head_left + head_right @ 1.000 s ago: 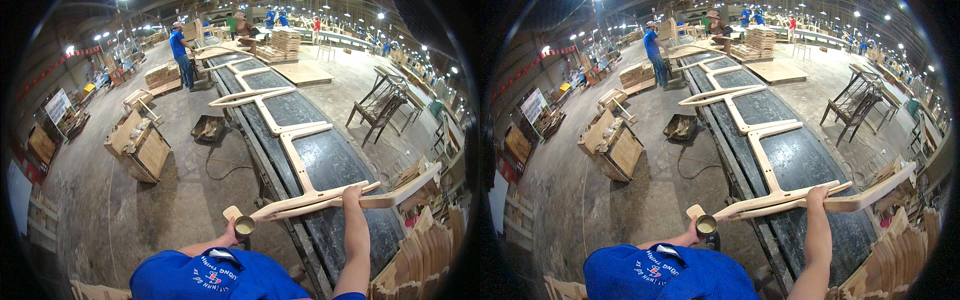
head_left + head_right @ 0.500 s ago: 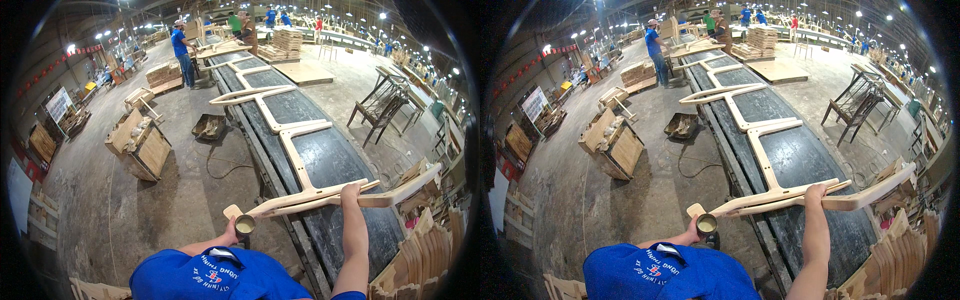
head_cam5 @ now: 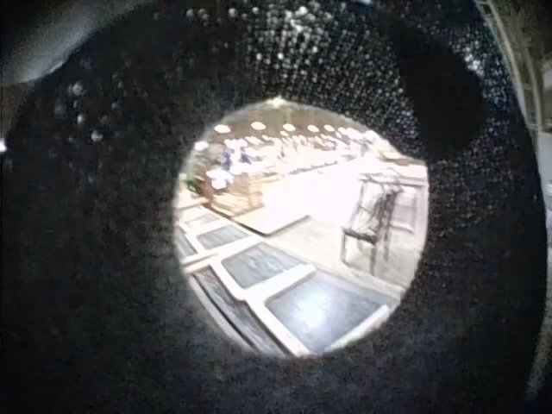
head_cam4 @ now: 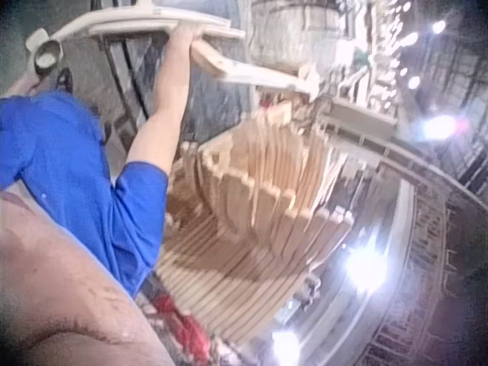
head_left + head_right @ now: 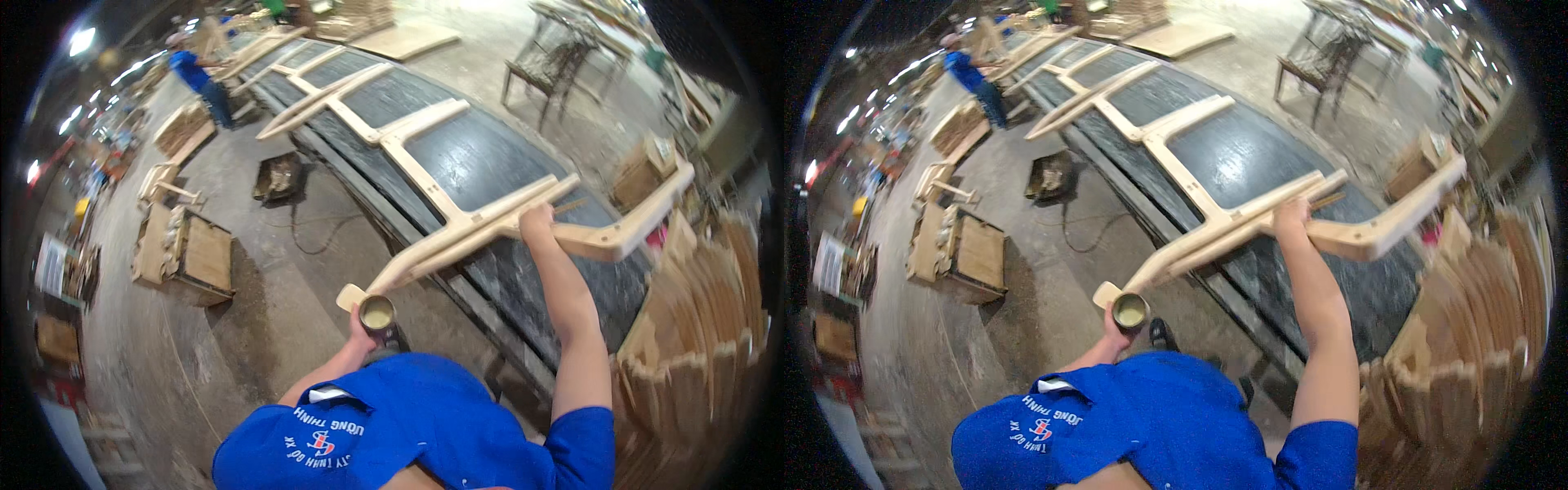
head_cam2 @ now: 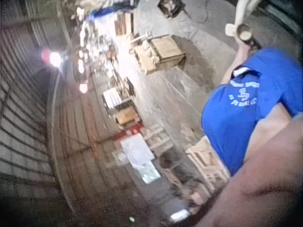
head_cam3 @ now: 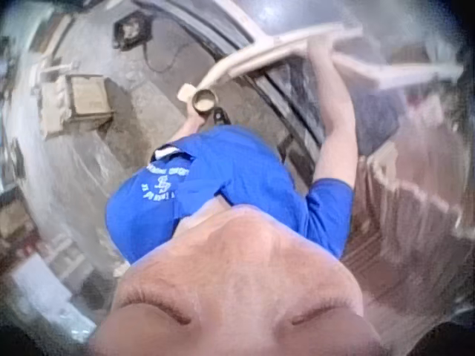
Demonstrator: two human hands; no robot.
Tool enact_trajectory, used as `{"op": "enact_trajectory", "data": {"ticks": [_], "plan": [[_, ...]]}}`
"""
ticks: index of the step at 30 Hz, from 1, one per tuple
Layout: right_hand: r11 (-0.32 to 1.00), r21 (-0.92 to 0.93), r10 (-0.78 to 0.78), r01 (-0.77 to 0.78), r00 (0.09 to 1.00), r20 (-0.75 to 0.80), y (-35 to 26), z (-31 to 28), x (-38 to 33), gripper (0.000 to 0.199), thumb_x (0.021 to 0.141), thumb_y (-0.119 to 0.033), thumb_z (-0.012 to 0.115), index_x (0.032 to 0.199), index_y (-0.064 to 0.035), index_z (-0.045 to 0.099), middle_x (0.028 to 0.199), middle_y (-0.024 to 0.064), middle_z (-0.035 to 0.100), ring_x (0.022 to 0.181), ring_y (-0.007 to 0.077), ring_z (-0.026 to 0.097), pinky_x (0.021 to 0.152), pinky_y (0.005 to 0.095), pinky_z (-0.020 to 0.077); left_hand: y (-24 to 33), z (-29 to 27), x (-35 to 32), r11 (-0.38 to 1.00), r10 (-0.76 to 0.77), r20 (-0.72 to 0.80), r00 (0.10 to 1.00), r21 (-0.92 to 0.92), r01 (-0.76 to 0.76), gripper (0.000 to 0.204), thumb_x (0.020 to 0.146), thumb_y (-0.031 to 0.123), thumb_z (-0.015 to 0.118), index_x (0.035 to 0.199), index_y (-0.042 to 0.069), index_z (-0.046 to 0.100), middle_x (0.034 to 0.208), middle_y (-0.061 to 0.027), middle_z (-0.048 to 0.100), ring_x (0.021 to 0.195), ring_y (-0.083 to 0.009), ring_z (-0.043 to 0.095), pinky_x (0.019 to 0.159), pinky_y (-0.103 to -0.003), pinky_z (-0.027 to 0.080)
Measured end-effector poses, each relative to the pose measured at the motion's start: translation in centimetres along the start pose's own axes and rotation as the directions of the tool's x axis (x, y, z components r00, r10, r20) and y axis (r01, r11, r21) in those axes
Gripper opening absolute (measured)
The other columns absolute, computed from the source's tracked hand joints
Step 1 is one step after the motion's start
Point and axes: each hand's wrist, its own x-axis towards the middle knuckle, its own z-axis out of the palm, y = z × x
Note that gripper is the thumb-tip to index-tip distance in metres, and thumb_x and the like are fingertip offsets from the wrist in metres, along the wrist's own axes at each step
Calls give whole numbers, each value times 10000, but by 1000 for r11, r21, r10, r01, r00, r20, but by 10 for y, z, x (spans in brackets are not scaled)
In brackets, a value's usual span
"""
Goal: The person applies a light-colored finish to wooden chair leg frames using a small brush and a can of finish. They repeatedly dip the brush into the can and paint the edges and surfaces of each frame, then set the finished pieces aside on a nearby rack.
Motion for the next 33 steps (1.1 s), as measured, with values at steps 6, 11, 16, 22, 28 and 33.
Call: {"op": "enact_trajectory", "data": {"ticks": [6, 11, 16, 22, 28, 33], "plan": [[985, 152, 102, -86, 989, -104, 2, 31, -50, 438, 611, -413, 763, 901, -95, 682, 929, 47, 635, 935, 209, 543, 709, 321, 492, 2, -12, 5, 991, -71, -204, 976, 96, 92, 596, 790, 678, 391, 1130, 219, 562, 1130, -6, 576, 1011, -229, 530, 786, -358, 417], [923, 362, 179, -128, 977, -112, 2, 63, -84, 259, 733, -230, 622, 912, -47, 659, 966, 74, 617, 952, 226, 526, 725, 330, 471, -2, -4, 8, 988, -78, -136, 988, 125, 95, 571, 791, 652, 388, 1124, 225, 572, 1136, -21, 576, 1055, -250, 510, 853, -416, 413], [900, 423, 184, -109, 973, -141, 1, 77, -86, 277, 723, -231, 623, 907, -25, 650, 945, 98, 611, 960, 238, 522, 737, 334, 469, -3, 4, 7, 981, -86, -81, 993, 165, 99, 525, 810, 620, 378, 1098, 228, 574, 1084, -10, 593, 1015, -237, 532, 812, -413, 436], [908, 404, 188, -106, 968, -167, 4, 85, -84, 283, 712, -237, 643, 900, -26, 653, 945, 102, 606, 962, 242, 522, 744, 334, 472, -3, 4, 3, 976, -104, -117, 988, 181, 124, 525, 808, 628, 378, 1078, 224, 577, 1072, 2, 587, 980, -224, 533, 780, -399, 442], [908, 403, 182, -114, 974, -133, -2, 79, -82, 437, 677, -381, 715, 933, -38, 631, 954, 83, 594, 966, 229, 517, 752, 326, 472, 3, -20, 3, 984, -81, -99, 992, 151, 96, 570, 787, 680, 389, 1097, 237, 569, 1113, -9, 567, 994, -234, 518, 791, -404, 422], [921, 370, 190, -124, 971, -148, -6, 86, -84, 457, 670, -414, 716, 928, -48, 622, 928, 63, 579, 955, 213, 508, 744, 322, 466, -2, -14, -1, 991, -93, -145, 985, 86, 106, 524, 814, 627, 377, 1076, 224, 586, 1070, -10, 587, 960, -223, 525, 767, -368, 432]]}}
